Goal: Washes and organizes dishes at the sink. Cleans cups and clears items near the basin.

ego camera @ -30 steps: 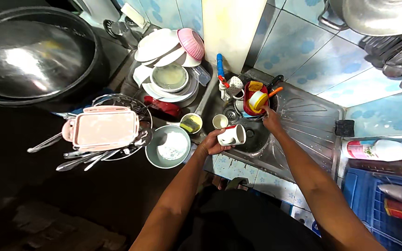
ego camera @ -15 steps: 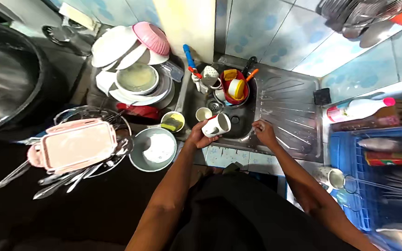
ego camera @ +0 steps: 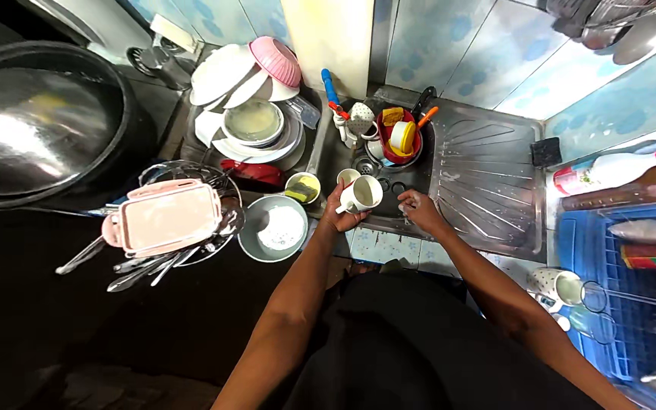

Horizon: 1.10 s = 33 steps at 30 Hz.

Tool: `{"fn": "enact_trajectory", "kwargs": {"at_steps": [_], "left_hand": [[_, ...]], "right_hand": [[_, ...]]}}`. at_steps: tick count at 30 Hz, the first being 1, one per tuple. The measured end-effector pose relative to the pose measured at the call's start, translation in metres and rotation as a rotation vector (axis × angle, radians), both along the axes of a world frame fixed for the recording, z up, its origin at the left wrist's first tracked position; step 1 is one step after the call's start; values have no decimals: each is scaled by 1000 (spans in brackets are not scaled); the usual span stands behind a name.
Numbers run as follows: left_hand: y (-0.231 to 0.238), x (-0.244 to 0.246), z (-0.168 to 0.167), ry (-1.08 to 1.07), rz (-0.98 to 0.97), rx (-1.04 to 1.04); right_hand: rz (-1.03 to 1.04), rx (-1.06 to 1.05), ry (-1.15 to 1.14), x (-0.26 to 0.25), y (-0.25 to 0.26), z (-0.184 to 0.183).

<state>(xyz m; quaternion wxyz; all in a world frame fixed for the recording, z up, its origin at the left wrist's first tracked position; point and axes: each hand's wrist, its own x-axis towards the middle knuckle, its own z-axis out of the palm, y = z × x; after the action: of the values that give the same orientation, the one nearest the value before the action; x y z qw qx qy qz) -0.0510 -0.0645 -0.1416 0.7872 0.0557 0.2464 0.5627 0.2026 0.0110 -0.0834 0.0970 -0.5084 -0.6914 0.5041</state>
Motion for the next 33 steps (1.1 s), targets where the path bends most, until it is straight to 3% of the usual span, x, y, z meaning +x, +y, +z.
{"fn": "enact_trajectory", "kwargs": {"at_steps": [6,9,14,21,26,33], "left_hand": [[-3,1,-3,18,31,62],[-6,2,3,69,58,83],[-3,2,2,54,59,61],[-3,3,6,65,28,47],[-1,-2,-5,10,-4,57],[1,-7,-10,-12,-3,44]], "right_hand": [[-113,-7,-110,8,-2,-13],[-226,95,-189,11,-8,-14],[-230,212,-152,27,-5,-27],[-112,288,-175,20,0,-44],[123,517,-352,-21,19,-48],[154,287,-556,-50,39,-61]]}}
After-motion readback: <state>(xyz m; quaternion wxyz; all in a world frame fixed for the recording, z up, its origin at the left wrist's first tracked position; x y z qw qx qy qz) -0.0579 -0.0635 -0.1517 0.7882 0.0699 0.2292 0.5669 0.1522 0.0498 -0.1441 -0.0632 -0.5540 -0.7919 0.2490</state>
